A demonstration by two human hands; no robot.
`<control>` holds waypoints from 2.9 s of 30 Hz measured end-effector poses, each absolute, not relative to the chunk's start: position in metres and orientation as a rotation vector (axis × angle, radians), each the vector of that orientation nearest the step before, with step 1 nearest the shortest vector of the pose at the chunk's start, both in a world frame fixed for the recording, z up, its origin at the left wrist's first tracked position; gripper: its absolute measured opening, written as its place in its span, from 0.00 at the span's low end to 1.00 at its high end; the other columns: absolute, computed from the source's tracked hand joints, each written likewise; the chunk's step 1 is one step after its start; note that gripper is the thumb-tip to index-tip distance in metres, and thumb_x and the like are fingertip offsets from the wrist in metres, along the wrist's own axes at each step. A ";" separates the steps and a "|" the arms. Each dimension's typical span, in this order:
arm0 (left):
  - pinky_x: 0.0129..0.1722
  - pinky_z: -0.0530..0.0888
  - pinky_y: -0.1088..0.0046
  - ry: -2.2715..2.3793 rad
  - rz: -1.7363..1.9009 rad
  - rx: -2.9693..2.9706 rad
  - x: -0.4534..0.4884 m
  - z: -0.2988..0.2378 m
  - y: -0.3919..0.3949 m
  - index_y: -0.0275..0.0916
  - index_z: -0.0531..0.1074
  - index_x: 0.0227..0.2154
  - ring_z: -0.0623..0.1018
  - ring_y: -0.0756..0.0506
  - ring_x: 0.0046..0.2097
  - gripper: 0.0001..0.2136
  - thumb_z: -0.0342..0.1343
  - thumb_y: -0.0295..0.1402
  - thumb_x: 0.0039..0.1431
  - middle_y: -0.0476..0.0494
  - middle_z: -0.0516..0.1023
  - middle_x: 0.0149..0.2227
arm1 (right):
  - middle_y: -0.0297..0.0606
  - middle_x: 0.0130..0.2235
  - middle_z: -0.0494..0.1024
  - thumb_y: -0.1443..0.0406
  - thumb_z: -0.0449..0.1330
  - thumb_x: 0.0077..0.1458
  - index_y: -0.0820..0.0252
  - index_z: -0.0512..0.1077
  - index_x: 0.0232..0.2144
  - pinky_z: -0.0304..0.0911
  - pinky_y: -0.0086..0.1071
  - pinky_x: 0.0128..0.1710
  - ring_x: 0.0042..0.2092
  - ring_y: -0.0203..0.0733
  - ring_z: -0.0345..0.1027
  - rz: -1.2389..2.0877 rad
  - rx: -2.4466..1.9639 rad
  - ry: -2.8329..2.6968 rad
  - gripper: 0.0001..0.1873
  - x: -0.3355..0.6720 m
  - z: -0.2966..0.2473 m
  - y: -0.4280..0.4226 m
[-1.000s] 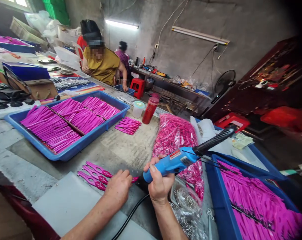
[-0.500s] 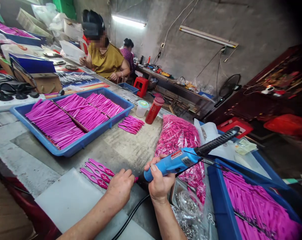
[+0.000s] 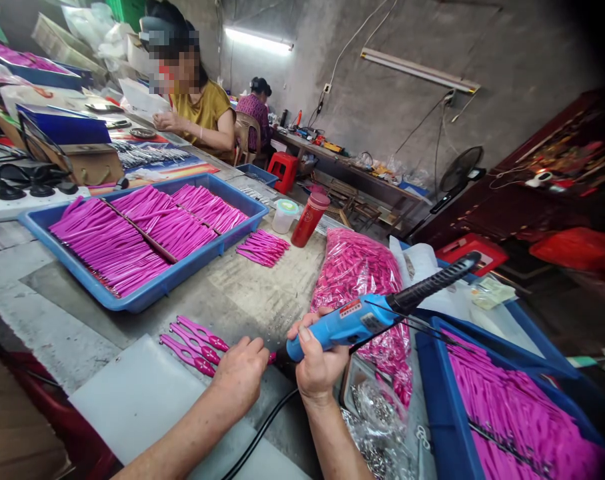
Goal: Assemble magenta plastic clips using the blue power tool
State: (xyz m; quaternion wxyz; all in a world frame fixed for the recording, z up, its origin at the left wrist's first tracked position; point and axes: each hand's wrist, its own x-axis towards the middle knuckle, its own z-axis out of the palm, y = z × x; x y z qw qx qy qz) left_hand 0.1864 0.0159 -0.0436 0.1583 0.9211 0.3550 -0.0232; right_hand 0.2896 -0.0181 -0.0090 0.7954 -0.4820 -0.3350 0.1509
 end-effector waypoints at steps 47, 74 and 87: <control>0.36 0.68 0.69 0.829 -0.039 2.835 0.194 -0.046 0.004 0.37 0.71 0.32 0.69 0.45 0.38 0.13 0.40 0.23 0.60 0.44 0.71 0.33 | 0.28 0.24 0.68 0.65 0.59 0.45 0.59 0.60 0.38 0.60 0.31 0.25 0.22 0.35 0.64 0.222 -0.971 -0.562 0.17 0.311 -0.002 -0.063; 0.32 0.64 0.72 0.749 -0.010 2.845 0.190 -0.044 0.007 0.38 0.70 0.28 0.69 0.46 0.35 0.11 0.44 0.23 0.58 0.46 0.71 0.31 | 0.27 0.25 0.67 0.65 0.60 0.44 0.59 0.60 0.36 0.60 0.30 0.25 0.21 0.34 0.65 0.255 -0.974 -0.566 0.17 0.309 -0.004 -0.052; 0.29 0.63 0.74 0.888 0.302 2.803 0.183 -0.052 0.016 0.39 0.70 0.25 0.69 0.47 0.32 0.09 0.47 0.28 0.59 0.48 0.69 0.27 | 0.27 0.24 0.67 0.64 0.60 0.44 0.60 0.60 0.37 0.60 0.30 0.23 0.21 0.34 0.64 0.229 -0.988 -0.548 0.17 0.310 0.000 -0.058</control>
